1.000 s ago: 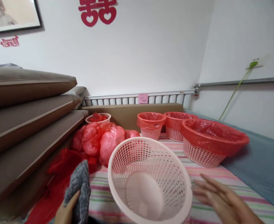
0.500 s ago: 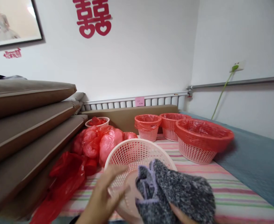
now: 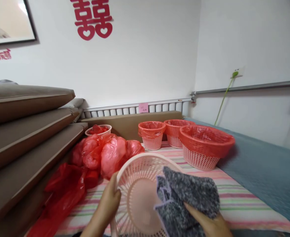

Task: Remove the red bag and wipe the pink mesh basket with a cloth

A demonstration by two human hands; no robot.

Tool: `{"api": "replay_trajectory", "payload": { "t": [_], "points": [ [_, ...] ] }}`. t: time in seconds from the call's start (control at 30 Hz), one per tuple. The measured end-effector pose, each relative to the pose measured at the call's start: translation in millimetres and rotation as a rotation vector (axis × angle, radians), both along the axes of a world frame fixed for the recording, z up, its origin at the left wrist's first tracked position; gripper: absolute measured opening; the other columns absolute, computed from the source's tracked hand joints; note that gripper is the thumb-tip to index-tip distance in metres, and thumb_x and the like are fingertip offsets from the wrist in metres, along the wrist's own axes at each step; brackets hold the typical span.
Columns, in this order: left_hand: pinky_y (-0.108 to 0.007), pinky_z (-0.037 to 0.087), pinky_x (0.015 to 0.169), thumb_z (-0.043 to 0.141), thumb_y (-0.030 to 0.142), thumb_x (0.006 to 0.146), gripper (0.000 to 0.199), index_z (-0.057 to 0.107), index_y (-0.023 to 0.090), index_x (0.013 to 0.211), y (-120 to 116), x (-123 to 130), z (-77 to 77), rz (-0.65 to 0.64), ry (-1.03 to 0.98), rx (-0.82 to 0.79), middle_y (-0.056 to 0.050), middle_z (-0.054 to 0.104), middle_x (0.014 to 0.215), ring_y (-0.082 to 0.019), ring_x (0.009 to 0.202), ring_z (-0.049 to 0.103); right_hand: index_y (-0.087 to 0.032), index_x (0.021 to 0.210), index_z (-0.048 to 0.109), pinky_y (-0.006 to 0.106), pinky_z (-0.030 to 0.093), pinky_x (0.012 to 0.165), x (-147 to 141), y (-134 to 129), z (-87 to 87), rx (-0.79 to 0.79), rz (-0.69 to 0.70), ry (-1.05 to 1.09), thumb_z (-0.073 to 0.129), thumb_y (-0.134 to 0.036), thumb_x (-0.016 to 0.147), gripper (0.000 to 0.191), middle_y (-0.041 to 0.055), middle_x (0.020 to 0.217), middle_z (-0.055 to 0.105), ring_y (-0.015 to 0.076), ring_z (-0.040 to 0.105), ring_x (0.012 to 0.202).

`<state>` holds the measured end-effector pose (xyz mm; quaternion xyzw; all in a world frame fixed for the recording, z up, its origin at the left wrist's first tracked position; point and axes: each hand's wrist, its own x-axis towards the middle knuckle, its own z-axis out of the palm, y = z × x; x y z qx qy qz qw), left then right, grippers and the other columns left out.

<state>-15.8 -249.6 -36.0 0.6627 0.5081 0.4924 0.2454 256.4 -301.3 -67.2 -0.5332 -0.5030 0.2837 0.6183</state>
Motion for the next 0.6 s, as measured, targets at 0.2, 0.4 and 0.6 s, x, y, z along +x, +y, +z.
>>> {"api": "replay_trajectory", "payload": {
  "t": [0.2, 0.4, 0.6],
  "points": [
    [-0.044, 0.036, 0.106, 0.051, 0.014, 0.083, 0.042, 0.052, 0.022, 0.125, -53, 52, -8.2, -0.106, 0.03, 0.038, -0.01, 0.05, 0.136, -0.026, 0.124, 0.047, -0.03, 0.126, 0.056, 0.052, 0.039, 0.101, -51, 2, 64.3, 0.385, 0.121, -0.632, 0.056, -0.018, 0.071, 0.056, 0.0036, 0.14, 0.045, 0.0297, 0.049, 0.117],
    [-0.042, 0.049, 0.09, 0.053, 0.033, 0.09, 0.03, 0.056, 0.023, 0.118, -69, 64, 0.7, -0.139, 0.037, 0.017, -0.008, 0.056, 0.126, -0.021, 0.106, 0.057, -0.03, 0.128, 0.054, 0.05, 0.044, 0.094, -62, 5, 70.7, 0.383, 0.116, -1.049, 0.049, -0.003, 0.059, 0.074, 0.0038, 0.136, 0.048, 0.0292, 0.049, 0.114],
    [-0.044, 0.038, 0.108, 0.051, 0.022, 0.082, 0.059, 0.039, 0.024, 0.14, -67, 69, -14.6, -0.183, -0.059, -0.084, -0.009, 0.054, 0.135, -0.031, 0.127, 0.046, -0.029, 0.125, 0.055, 0.046, 0.048, 0.089, 2, 29, 63.2, 0.193, -0.147, -0.884, 0.048, -0.013, 0.07, 0.057, 0.0047, 0.125, 0.057, 0.0283, 0.055, 0.11]
  ]
}}
